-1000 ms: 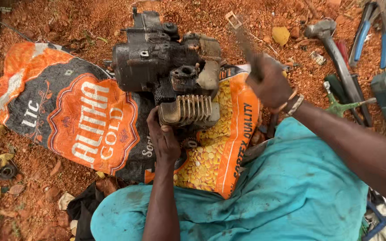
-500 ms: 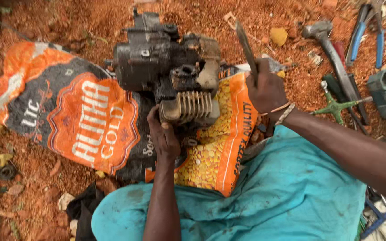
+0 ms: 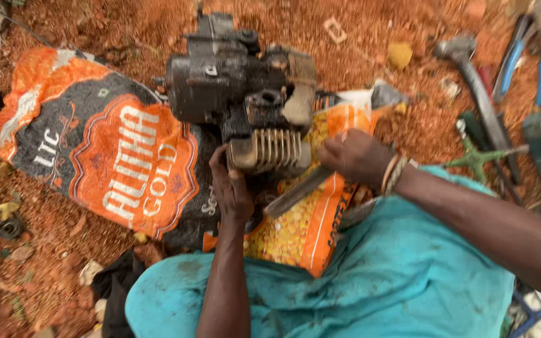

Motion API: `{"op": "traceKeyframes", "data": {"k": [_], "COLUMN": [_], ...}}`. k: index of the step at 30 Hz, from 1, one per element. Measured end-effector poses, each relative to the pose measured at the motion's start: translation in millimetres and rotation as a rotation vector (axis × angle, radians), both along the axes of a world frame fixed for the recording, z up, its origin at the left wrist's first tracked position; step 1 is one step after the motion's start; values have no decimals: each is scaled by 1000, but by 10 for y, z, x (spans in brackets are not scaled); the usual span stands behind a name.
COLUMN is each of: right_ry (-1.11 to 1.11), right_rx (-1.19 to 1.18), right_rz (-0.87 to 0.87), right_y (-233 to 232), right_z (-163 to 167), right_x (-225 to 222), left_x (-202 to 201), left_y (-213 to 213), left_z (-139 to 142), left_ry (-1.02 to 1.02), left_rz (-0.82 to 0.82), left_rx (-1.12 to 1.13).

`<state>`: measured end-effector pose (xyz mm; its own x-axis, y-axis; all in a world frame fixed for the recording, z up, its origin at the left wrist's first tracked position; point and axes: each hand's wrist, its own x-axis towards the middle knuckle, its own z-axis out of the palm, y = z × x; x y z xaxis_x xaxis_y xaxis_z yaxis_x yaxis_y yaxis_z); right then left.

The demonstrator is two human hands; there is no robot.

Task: The person sits on the ground with a small engine cylinder assembly resting on a sack across their lap. They use a green cross wrench to loosen and remove fasteners from the cylinder head, then lift the head off and scrape and file its mating surface by hand.

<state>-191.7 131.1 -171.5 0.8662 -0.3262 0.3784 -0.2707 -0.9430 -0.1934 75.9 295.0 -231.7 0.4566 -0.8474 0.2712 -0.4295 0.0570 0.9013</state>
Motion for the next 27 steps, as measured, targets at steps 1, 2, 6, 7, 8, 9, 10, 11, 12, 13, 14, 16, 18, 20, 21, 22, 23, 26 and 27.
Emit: {"op": "traceKeyframes", "data": {"k": [1,2,6,7,8,9,10,11,12,13,14,16,18,20,21,22,23,26,27], "right_ry": [-17,-58,15,98,139,175,207,289,372,457,344,117,-111,-90,46,178,236,244,144], "right_rx": [2,34,301,446,437,424,409,435,465,489,498,511,726,841,840,834,732,512,473], "right_rz": [37,-108,-582,-687,-570,-449,-329,-320,-308,-293,-324,-376,-614,-719,-702,-682,-568,-429,-529], "right_y": [-5,16,-47,-24,-5,23,41,51,50,29,-1,-104,-183,-167,-123,-78,-38,-30,-93], "right_z": [34,67,249,272,293,304,312,320,318,314,303,267,182,53,-4,-51,-98,-100,-47], "right_x": [-16,-20,-25,3,29,62,92,106,117,113,101,44,1,-7,5,22,19,-8,-29], "left_x": [-3,-2,1,3,3,6,8,10,11,12,13,14,13,10,10,5,6,2,2], "left_y": [-2,5,-6,-5,-3,0,1,3,8,6,5,-1,-8,-11,-8,-9,-3,3,3], "left_z": [13,28,59,57,51,41,28,13,-5,-22,-40,-65,-78,-77,-70,-64,-51,-18,-9], "left_ry": [-24,20,54,23,30,34,36,29,23,18,40,84,29,7,14,19,57,102,84], "left_rz": [-6,-21,-37,-44,-47,-48,-50,-44,-37,-27,-30,-32,-22,-20,-23,-26,-35,-54,-62], "left_rx": [-1,21,-3,4,-5,-18,-32,-10,17,38,29,10,-11,-1,12,20,15,15,6]}}
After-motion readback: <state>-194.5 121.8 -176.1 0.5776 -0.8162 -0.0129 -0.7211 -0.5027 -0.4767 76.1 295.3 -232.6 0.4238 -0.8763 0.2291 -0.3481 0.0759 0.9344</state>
